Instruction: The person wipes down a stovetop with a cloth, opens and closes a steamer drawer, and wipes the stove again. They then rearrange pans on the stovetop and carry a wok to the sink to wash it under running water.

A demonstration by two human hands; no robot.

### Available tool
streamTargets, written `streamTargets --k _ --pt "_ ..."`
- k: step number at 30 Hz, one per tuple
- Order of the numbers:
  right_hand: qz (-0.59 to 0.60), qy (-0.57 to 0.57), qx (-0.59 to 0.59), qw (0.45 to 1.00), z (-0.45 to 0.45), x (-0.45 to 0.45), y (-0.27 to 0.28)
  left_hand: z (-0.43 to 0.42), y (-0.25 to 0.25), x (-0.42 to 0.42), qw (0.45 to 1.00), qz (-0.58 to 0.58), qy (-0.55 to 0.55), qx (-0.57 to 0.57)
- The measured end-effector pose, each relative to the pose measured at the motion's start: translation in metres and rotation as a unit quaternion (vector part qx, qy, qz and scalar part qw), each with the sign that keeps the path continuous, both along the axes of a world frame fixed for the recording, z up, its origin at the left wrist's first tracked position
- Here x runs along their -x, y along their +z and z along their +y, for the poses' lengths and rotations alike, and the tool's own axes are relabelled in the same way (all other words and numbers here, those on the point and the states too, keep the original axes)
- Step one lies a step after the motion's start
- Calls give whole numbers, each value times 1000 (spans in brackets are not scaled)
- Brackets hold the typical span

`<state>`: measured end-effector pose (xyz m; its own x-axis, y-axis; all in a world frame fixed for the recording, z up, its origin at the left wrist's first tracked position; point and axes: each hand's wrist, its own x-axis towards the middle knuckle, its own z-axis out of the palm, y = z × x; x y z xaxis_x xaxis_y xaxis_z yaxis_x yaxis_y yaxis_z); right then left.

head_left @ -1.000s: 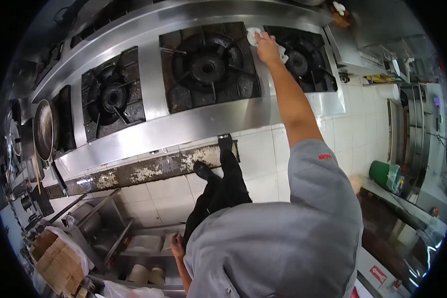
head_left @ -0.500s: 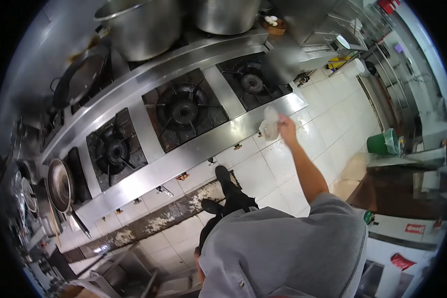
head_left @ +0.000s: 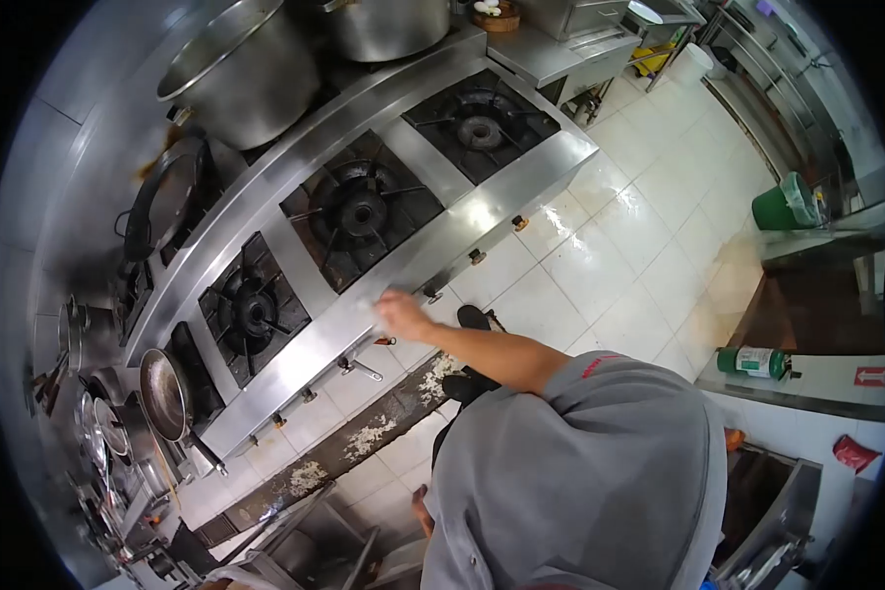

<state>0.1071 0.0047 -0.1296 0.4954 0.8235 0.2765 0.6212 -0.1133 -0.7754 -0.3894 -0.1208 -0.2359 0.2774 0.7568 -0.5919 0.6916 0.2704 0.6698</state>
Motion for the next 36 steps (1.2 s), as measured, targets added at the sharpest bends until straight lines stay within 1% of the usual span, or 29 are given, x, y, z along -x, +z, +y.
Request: streamTargets --k 2,4,5,6,7,8,9,10,12,13,14,15,16,17,18,20,22,24,25,26,27,28,29,30,31,32,34,35,36 --pt "151 83 41 984 26 66 11 8 22 -24 999 16 11 30" --pt "207 149 24 967 32 99 41 11 47 -49 995 -6 75 59" --pt "208 159 27 965 35 110 57 11 55 -56 990 -29 118 67" --pt "216 174 21 960 40 116 72 13 59 -62 975 -77 192 80" --pt "225 190 16 955 47 121 84 14 65 -67 976 -74 192 76" --pt "208 181 5 961 60 125 90 12 63 -64 975 -70 196 74" --pt "188 181 -63 963 72 129 94 8 53 -59 973 -87 202 71" --pt "213 172 -102 956 84 133 97 -1 38 -50 968 -104 219 67" --pt "117 195 -34 973 96 125 124 -22 29 -41 968 -112 216 52" --pt "-22 234 -166 958 104 119 125 -33 27 -43 962 -93 247 72" --pt "-19 279 -111 954 102 113 147 -43 27 -41 953 -77 278 91" --pt "-24 251 -135 958 94 113 151 -62 14 -34 941 -79 311 104" --pt "-25 298 -108 948 88 104 147 -77 -2 -31 931 -85 335 116" --pt "-37 289 82 953 77 101 161 -87 -5 -31 922 -81 351 144" --pt "-43 266 216 938 70 97 153 -99 -6 -35 910 -88 379 143" --pt "40 326 176 928 56 77 89 -107 -7 -44 840 -118 479 226" --pt "76 337 111 932 22 70 50 -97 -10 -43 825 -124 502 229" --pt "80 334 298 891 -8 49 29 -66 -38 -23 839 -158 481 199" --pt "74 334 306 889 -22 45 31 -48 -60 -6 926 -123 356 35" --pt "81 325 343 878 -37 36 35 -12 -52 -2 841 -262 466 88" --pt "82 319 383 863 -50 24 39 27 -35 -3 817 -322 479 24" --pt "67 328 407 850 -66 13 42 68 -18 1 810 -315 495 14" --pt "48 310 431 846 -76 5 43 107 27 -6 785 -341 517 -25" --pt "28 293 449 843 -82 0 44 138 46 -8 796 -313 516 -54" --pt "69 276 425 859 -97 -13 27 158 72 -14 787 -340 512 -58" --pt "55 289 443 847 -106 -18 21 171 66 -19 774 -355 521 -58" --pt "-35 278 524 805 -112 -28 15 164 57 -48 752 -378 538 -42" --pt "-30 296 557 776 -111 -28 12 150 14 -63 798 -329 503 -43" --pt "58 274 550 786 -113 -22 4 130 -40 -85 842 -279 461 -42"
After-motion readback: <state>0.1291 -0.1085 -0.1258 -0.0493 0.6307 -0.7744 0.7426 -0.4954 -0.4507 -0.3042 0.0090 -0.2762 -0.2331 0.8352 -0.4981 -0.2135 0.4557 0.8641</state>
